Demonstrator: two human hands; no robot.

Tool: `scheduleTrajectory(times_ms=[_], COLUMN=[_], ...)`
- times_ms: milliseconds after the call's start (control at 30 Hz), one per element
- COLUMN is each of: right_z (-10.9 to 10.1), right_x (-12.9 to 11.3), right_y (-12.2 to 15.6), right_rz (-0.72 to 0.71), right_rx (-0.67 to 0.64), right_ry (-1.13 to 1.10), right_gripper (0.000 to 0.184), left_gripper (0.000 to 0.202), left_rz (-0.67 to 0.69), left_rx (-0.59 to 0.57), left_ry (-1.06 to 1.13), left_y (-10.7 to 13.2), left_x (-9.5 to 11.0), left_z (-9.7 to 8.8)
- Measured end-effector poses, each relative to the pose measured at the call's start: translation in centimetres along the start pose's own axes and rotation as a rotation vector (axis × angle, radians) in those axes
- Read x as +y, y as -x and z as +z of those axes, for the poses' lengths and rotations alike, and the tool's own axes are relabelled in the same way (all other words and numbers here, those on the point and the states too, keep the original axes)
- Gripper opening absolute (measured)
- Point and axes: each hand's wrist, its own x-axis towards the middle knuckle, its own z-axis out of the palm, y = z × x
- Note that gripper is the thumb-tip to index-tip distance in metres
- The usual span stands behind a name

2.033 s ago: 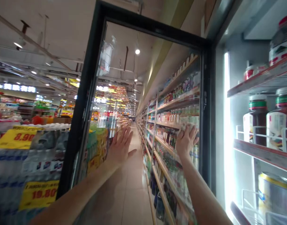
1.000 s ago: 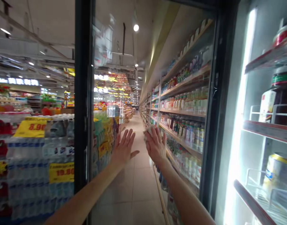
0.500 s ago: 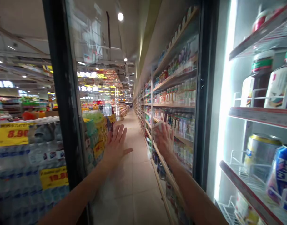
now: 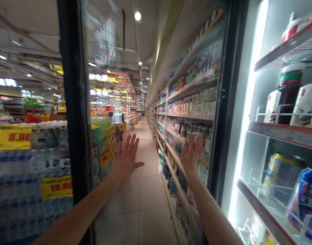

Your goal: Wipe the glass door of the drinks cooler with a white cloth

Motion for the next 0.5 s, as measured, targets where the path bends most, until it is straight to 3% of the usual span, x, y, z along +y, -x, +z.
scheduleTrajectory(times_ms=[67,167,233,300,367,433,500], right_z=[0.1,0.3,0.3,0.0,-0.3,-0.3,0.0], right_x=[-0.5,-1.9,-1.1,1.3,3.8,4.4,2.6], right_y=[0.4,3.0,4.5,4.9,4.5,4.2,4.9], right_rz=[0.011,-0.396,-0.558,-0.429,-0.108,0.117,0.053], right_rx=[0.014,-0.085,-0.130,-0.101,-0.013,0.058,0.042], right_ry=[-0.009,-0.058,-0.059,-0.015,0.035,0.045,0.008], right_gripper=[0.054,0.052,0.052,0.052,0.054,0.055,0.056], left_gripper=[0.101,0.101,0.101,0.101,0.101,0.102,0.104], left_rz=[-0.001,-0.001,-0.005,-0.006,-0.002,0.001,0.002], left_rx=[0.012,0.031,0.041,0.042,0.041,0.045,0.057], left_ry=[0.004,0.008,0.005,0.002,0.002,0.004,0.005], left_y=[0.0,-0.1,0.0,0.1,0.1,0.0,-0.2], left_x=[-0.1,-0.2,-0.2,-0.2,-0.2,-0.2,-0.2], left_z=[0.1,0.4,0.5,0.6,0.6,0.6,0.7])
